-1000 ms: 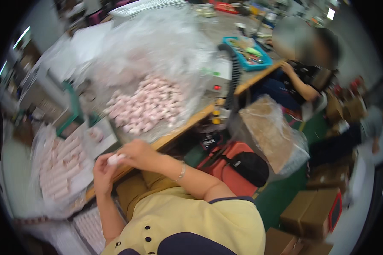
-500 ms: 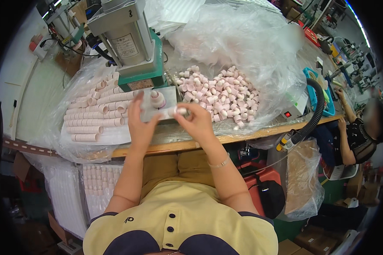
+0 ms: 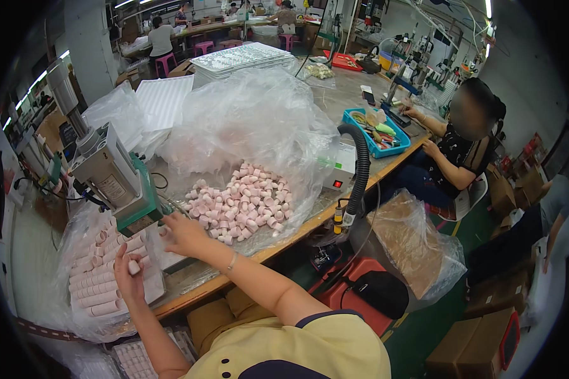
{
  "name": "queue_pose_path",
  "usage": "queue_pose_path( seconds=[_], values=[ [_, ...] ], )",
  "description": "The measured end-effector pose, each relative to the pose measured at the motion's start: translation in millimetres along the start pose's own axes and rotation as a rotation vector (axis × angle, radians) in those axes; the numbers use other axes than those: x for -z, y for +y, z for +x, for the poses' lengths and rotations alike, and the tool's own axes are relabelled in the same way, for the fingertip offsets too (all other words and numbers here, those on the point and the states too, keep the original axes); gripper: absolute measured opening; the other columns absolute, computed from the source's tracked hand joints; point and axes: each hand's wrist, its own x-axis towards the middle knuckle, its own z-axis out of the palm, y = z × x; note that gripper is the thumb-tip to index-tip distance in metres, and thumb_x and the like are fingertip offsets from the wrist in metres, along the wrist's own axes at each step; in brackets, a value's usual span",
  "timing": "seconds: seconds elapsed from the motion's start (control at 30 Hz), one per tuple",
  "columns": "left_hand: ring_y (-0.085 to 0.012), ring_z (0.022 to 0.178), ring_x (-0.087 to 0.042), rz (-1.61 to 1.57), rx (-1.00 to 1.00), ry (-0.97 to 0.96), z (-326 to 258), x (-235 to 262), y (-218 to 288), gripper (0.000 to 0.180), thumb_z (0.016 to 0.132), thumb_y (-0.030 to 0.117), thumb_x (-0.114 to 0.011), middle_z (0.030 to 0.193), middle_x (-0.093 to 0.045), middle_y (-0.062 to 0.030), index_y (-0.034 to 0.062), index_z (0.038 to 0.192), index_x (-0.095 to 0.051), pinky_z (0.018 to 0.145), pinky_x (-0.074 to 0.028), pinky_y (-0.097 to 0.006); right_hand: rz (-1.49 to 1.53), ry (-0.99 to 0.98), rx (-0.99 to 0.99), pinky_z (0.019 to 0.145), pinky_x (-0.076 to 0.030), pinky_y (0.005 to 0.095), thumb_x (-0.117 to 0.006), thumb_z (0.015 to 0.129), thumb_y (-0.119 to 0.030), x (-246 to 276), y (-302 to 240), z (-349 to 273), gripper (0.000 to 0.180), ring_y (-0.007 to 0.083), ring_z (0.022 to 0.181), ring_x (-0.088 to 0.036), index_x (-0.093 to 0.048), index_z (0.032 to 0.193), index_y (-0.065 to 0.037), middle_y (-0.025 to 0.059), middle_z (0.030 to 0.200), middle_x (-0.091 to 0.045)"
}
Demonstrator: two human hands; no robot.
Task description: Applying glue or sealant to small plastic/rubber components using a manual press machine in a factory setting.
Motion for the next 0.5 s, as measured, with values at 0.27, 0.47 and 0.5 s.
queue_pose_path(
  seconds=[0.27,0.47,0.5],
  values=[
    [-0.0295,0.081,-0.059,1.43,-0.47,0.0,-16,44,-20,0.033,0.074,0.007,-0.069,0.093,-0.058,-0.0146,0.0044,0.106,-0.06,0.074,-0.046,-0.036,-0.503,0.305,-0.167,0.082,-0.041,0.0413,-0.074,0.069,-0.023,37,81,-90,0.047,0.029,0.102,-0.052,-0.058,0.113,-0.019,0.0126,0.106,-0.056],
    [-0.0327,0.087,-0.057,1.388,-0.528,0.081,-18,19,-15,0.048,0.065,0.006,-0.074,0.099,-0.053,-0.0127,0.0063,0.111,-0.058,0.072,-0.047,-0.039,-0.428,0.228,-0.117,0.073,-0.04,0.039,-0.07,0.074,-0.018,39,96,-105,0.038,0.0256,0.085,-0.058,-0.058,0.111,-0.016,0.0062,0.089,-0.061],
    [-0.0327,0.087,-0.057,1.391,-0.52,0.086,-16,16,-15,0.048,0.065,0.006,-0.074,0.099,-0.053,-0.0127,0.0063,0.111,-0.058,0.072,-0.047,-0.039,-0.384,0.262,-0.081,0.073,-0.04,0.0387,-0.069,0.076,-0.018,39,98,-104,0.037,0.0259,0.08,-0.059,-0.057,0.111,-0.014,0.006,0.083,-0.061]
  ],
)
